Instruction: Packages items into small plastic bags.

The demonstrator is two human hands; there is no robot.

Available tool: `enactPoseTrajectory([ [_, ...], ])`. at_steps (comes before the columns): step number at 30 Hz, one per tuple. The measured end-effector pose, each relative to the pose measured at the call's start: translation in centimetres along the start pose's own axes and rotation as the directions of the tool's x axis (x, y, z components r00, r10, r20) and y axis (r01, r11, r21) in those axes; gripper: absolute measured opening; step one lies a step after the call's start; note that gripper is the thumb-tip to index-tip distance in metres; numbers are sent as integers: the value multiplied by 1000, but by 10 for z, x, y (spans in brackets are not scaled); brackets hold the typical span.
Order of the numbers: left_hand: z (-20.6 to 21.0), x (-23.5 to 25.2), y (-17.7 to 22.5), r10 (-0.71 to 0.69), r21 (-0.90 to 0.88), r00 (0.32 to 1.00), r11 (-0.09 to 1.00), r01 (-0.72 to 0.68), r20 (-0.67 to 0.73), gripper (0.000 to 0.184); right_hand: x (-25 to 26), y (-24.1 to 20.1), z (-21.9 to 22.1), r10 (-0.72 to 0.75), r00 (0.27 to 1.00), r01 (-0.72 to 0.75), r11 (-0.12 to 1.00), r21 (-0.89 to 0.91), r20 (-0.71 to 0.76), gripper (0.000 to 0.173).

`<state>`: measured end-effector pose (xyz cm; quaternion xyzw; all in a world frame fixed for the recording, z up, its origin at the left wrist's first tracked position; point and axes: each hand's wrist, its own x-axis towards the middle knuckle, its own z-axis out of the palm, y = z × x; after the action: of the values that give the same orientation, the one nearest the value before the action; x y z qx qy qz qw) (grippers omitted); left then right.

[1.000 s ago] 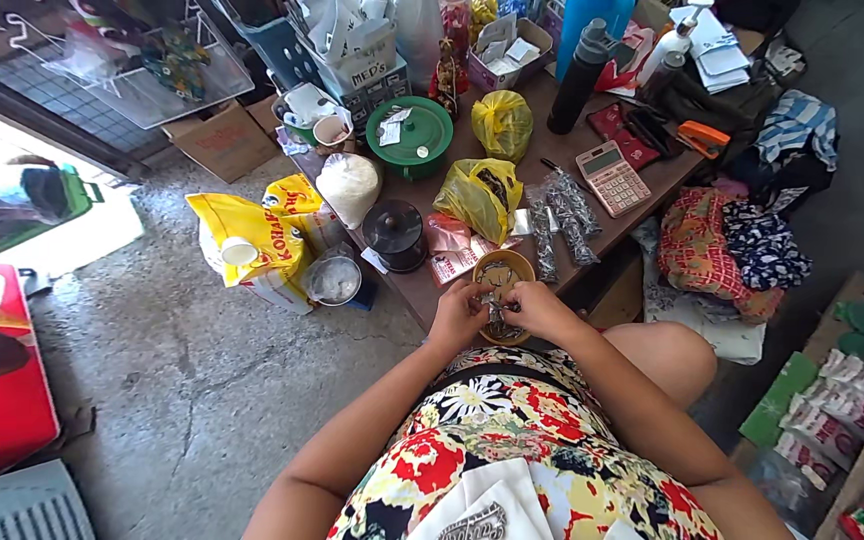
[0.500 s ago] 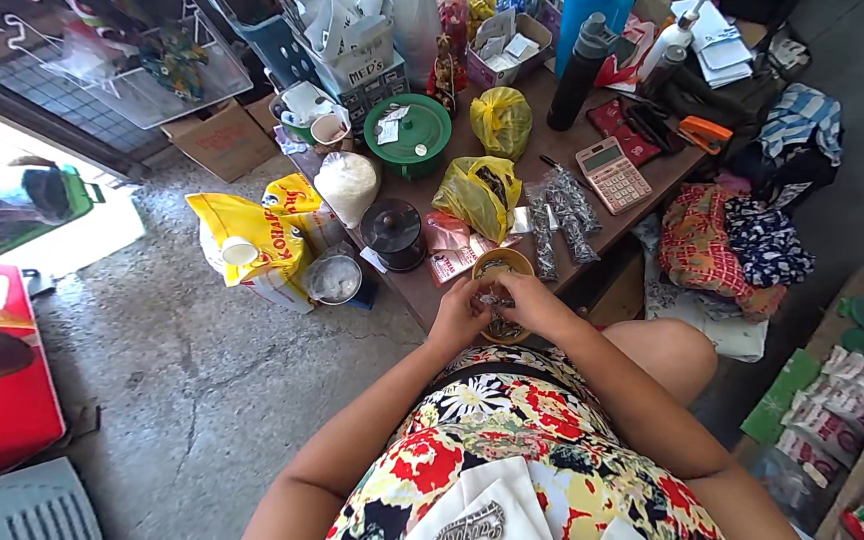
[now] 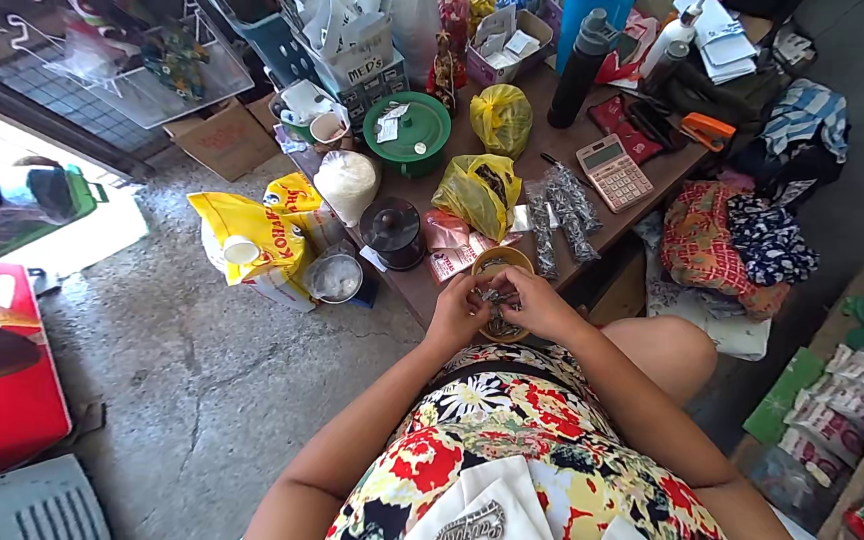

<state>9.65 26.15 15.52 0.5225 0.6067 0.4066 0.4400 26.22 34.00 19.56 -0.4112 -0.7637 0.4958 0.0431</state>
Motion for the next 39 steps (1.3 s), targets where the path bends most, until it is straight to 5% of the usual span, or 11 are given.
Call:
enactPoseTrajectory([
  [6, 0, -1, 1, 27, -22, 1000, 999, -27, -8, 34, -2, 8, 18, -74, 981, 75, 997, 3, -177, 23],
  [11, -2, -4, 2, 50, -44, 998, 998, -52, -33, 37, -6, 8, 31, 12, 959, 52, 975, 217, -282, 20],
  [19, -5, -6, 0, 96, -104, 994, 990, -100, -51, 37, -10, 10, 25, 40, 987, 9, 952, 306, -155, 12],
  [26, -4, -9, 2, 138, -213, 987, 965, -152, -79, 37, -11, 27, 23, 147, 969, 8, 782, 624, -197, 11],
  [33, -3, -11, -2, 162, -273, 983, 945, -179, -85, 37, -11, 20, 26, 181, 983, -104, 637, 764, -17, 9],
  [39, -4, -14, -2, 137, -220, 987, 963, -154, -88, 33, -11, 14, 24, 221, 966, -59, 694, 717, -135, 15],
])
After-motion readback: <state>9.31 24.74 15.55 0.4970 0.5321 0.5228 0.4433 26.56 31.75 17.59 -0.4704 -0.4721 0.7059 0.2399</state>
